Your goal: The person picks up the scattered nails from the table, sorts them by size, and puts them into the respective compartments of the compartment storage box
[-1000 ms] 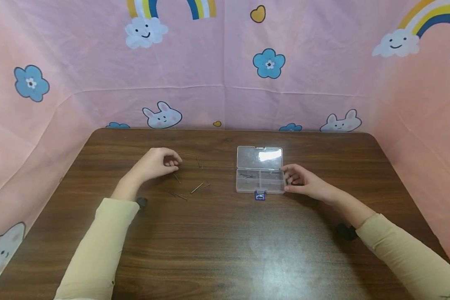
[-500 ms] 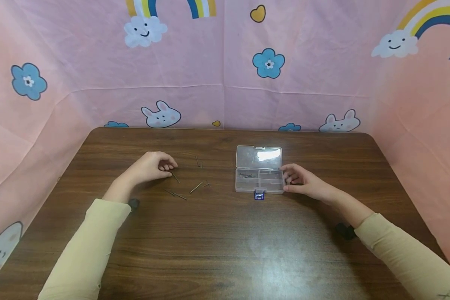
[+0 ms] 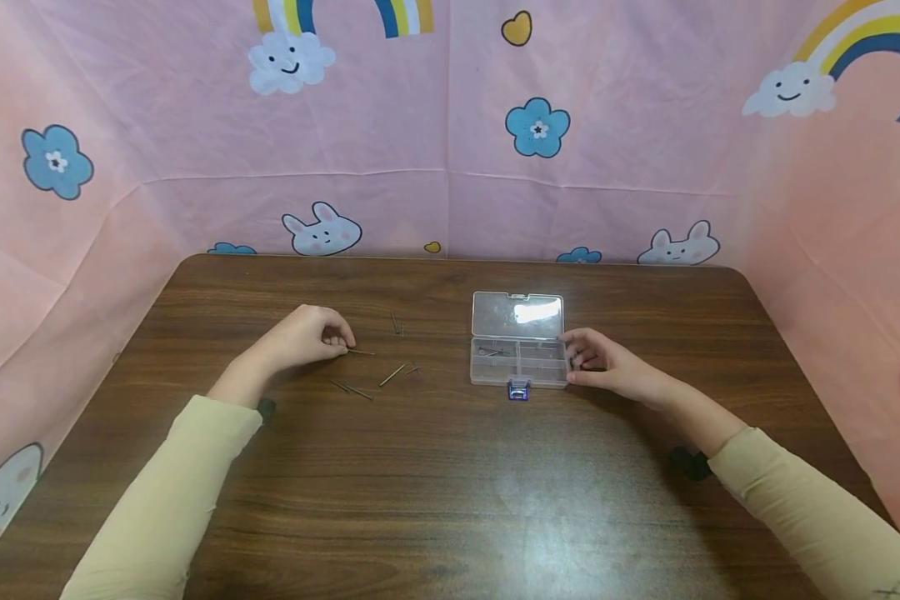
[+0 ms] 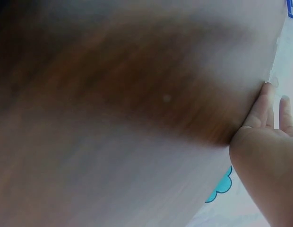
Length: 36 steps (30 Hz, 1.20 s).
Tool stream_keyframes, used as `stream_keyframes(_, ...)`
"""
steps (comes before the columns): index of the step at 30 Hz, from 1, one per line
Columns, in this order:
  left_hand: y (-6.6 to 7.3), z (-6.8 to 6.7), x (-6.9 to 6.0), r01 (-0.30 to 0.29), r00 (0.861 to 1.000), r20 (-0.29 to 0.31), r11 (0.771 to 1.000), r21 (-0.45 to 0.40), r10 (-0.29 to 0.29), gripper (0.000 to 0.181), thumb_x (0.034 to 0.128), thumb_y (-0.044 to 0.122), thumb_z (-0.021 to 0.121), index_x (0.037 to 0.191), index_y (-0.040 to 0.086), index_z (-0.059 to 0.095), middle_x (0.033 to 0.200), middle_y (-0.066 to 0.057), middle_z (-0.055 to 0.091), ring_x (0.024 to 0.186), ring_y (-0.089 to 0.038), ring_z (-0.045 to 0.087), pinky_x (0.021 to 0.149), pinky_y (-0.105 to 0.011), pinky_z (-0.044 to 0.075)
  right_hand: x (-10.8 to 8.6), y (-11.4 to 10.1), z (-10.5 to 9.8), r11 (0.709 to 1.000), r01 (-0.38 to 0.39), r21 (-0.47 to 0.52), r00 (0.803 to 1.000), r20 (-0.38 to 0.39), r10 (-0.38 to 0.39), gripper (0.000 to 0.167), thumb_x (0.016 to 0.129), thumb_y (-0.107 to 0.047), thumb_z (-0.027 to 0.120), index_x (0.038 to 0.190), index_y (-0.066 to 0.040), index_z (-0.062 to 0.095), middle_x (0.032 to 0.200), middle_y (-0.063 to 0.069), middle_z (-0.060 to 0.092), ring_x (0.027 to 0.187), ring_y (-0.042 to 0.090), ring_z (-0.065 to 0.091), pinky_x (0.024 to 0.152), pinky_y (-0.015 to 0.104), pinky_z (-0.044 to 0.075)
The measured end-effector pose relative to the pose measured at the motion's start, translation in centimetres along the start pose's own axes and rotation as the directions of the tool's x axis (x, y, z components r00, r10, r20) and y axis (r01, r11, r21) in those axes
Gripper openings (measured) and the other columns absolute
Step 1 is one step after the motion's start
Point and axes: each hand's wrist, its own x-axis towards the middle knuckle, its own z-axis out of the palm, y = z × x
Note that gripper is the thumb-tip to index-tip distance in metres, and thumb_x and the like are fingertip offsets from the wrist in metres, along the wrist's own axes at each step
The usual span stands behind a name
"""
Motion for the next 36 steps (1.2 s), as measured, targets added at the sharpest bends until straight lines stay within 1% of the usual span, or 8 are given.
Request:
stream_keyframes(6, 0.1, 0.2, 0.1, 0.003, 1.0, 0.012, 1.0, -0.004, -0.003, 0.013, 0.0903, -0.003, 0.074, 0.088, 0.01, 0.079, 0.084, -0.002, 0.072, 0.077, -0.013, 0.059, 0.071, -0.025, 0.051, 0.0, 0.0, 0.0, 1.0, -0.001, -0.009, 1.0, -0.003, 0.001, 0.055, 0.101, -0.004, 0.07, 0.149, 0.002, 0.045, 0.129, 0.021, 0.055, 0.115, 0.027, 0.054, 0.099, 0.019, 0.049)
stream_keyframes(13, 0.4, 0.3, 0.2, 0.006, 1.0, 0.023, 1.0, 0.016, -0.007, 0.014, 0.0905, -0.002, 0.071, 0.087, 0.01, 0.077, 0.081, -0.001, 0.069, 0.075, -0.012, 0.057, 0.069, -0.026, 0.049, 0.0, -0.1, 0.0, 1.0, 0.01, -0.004, 1.0, 0.0, -0.01, 0.055, 0.101, -0.002, 0.069, 0.149, 0.004, 0.045, 0.128, 0.022, 0.056, 0.114, 0.025, 0.055, 0.099, 0.02, 0.049)
stream_keyframes(18, 0.9, 0.4, 0.4, -0.001, 1.0, 0.007, 1.0, 0.02, 0.001, 0.014, 0.0899, -0.003, 0.07, 0.087, 0.009, 0.076, 0.081, -0.001, 0.068, 0.075, -0.014, 0.057, 0.069, -0.027, 0.05, 0.0, -0.1, 0.0, 1.0, 0.015, -0.001, 1.0, 0.003, -0.015, 0.055, 0.101, -0.003, 0.069, 0.149, 0.004, 0.045, 0.128, 0.022, 0.056, 0.114, 0.026, 0.055, 0.099, 0.02, 0.049)
stream_keyframes(22, 1.1, 0.6, 0.8, -0.004, 1.0, -0.014, 0.999, 0.033, 0.004, 0.014, 0.089, -0.004, 0.07, 0.088, 0.009, 0.076, 0.081, -0.001, 0.068, 0.075, -0.013, 0.058, 0.07, -0.027, 0.05, 0.0, -0.1, 0.0, 1.0, 0.013, 0.004, 1.0, 0.001, -0.013, 0.055, 0.101, -0.003, 0.069, 0.149, 0.004, 0.045, 0.128, 0.022, 0.056, 0.113, 0.026, 0.055, 0.098, 0.019, 0.048)
stream_keyframes(29, 1.8, 0.9, 1.6, -0.02, 0.999, -0.026, 0.999, 0.03, 0.021, 0.014, 0.0901, -0.003, 0.07, 0.09, 0.01, 0.077, 0.082, -0.001, 0.07, 0.076, -0.014, 0.058, 0.072, -0.03, 0.05, 0.1, 0.1, 0.0, 1.0, 0.009, 0.006, 1.0, 0.001, -0.009, 0.055, 0.101, -0.004, 0.07, 0.15, 0.003, 0.045, 0.129, 0.021, 0.056, 0.114, 0.026, 0.055, 0.099, 0.019, 0.048)
stream_keyframes(36, 2.9, 1.5, 3.0, -0.076, 0.994, -0.07, 0.997, 0.026, 0.078, 0.014, 0.0893, -0.003, 0.07, 0.089, 0.009, 0.077, 0.084, -0.001, 0.071, 0.075, -0.013, 0.059, 0.071, -0.027, 0.049, 0.1, 0.1, 0.0, 1.0, 0.016, 0.013, 1.0, 0.0, -0.016, 0.055, 0.101, -0.004, 0.07, 0.149, 0.002, 0.046, 0.129, 0.021, 0.056, 0.114, 0.025, 0.055, 0.098, 0.02, 0.049)
